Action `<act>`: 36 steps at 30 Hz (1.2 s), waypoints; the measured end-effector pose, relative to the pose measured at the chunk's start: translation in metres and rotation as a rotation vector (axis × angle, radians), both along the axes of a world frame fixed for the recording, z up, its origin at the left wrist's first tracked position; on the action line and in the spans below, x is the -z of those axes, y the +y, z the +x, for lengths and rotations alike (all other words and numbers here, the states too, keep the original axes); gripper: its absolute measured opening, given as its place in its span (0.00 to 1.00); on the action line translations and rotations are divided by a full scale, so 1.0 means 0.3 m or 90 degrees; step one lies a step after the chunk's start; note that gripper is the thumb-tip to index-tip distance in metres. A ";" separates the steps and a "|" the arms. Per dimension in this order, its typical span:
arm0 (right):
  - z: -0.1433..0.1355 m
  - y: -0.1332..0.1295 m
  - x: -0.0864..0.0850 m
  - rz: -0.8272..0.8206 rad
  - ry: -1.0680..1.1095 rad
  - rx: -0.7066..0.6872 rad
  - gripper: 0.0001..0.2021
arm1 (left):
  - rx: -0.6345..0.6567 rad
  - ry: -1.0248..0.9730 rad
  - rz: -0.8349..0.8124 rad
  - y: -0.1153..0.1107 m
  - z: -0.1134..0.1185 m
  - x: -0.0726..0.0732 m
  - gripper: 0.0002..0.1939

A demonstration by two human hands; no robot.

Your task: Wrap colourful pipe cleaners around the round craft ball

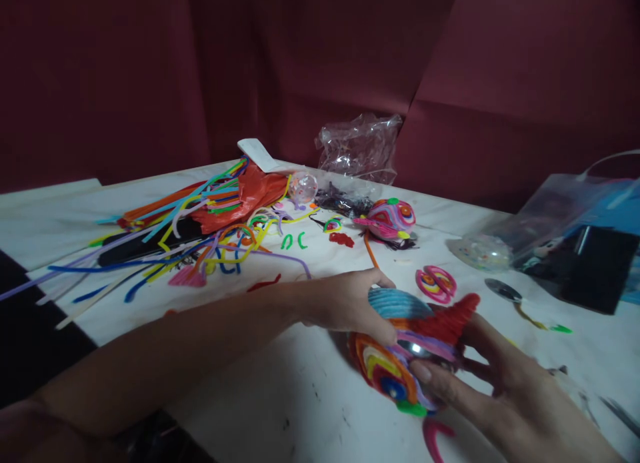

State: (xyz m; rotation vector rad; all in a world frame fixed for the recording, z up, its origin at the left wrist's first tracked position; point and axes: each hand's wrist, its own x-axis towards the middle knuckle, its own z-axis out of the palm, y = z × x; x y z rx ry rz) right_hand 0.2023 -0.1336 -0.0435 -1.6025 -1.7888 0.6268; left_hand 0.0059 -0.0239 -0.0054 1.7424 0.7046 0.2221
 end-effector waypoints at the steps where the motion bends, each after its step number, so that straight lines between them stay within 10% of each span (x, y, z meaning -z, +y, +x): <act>1: 0.003 -0.001 0.002 -0.001 0.002 -0.007 0.26 | -0.001 -0.003 0.003 0.001 0.000 0.003 0.31; 36: -0.018 0.012 0.002 0.028 -0.020 -0.001 0.23 | 0.023 -0.065 -0.091 0.024 -0.012 0.041 0.36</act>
